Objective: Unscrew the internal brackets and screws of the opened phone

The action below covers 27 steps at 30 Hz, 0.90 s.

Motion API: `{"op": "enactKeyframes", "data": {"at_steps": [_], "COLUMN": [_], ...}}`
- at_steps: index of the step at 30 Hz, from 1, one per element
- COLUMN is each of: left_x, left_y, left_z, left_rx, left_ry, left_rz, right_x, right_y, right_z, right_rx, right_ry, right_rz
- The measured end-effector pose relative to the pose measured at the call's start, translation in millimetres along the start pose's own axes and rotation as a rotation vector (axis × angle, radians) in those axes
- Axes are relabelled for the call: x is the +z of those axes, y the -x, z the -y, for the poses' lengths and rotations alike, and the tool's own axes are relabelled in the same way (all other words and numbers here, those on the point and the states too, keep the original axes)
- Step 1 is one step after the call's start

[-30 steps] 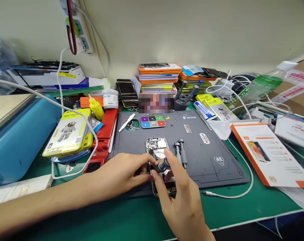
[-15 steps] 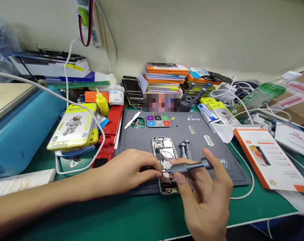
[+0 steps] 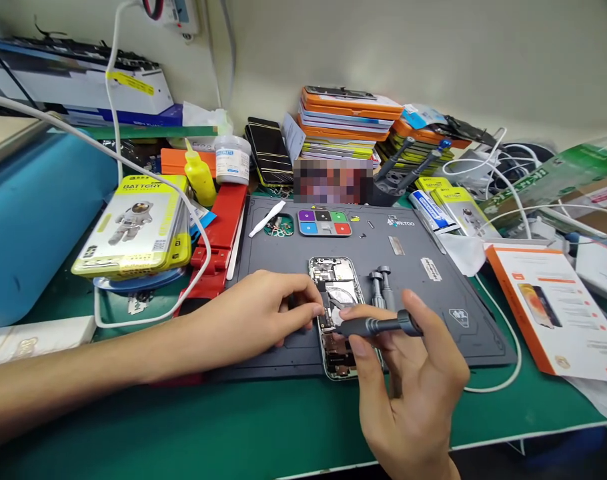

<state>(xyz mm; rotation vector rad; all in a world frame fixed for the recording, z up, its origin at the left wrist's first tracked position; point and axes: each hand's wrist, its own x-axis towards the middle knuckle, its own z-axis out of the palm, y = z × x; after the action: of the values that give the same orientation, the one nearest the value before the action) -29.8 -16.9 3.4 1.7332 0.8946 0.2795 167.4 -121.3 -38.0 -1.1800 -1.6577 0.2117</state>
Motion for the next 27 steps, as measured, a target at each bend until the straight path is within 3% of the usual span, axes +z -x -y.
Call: {"op": "enactKeyframes", "data": {"at_steps": [6, 27], "left_x": [-0.4, 0.6], "left_y": [-0.3, -1.8], "left_z": [-1.7, -0.6], "left_rx": [0.056, 0.065], "left_ry": [-0.074, -0.076], "left_rz": [-0.043, -0.044], "right_x": [-0.9, -0.6], "right_y": [-0.4, 6.7], "right_z": [-1.0, -9.1], "right_rx": [0.008, 0.01], "right_ry": [0.065, 0.048], "right_rz": [0.008, 0.042]}}
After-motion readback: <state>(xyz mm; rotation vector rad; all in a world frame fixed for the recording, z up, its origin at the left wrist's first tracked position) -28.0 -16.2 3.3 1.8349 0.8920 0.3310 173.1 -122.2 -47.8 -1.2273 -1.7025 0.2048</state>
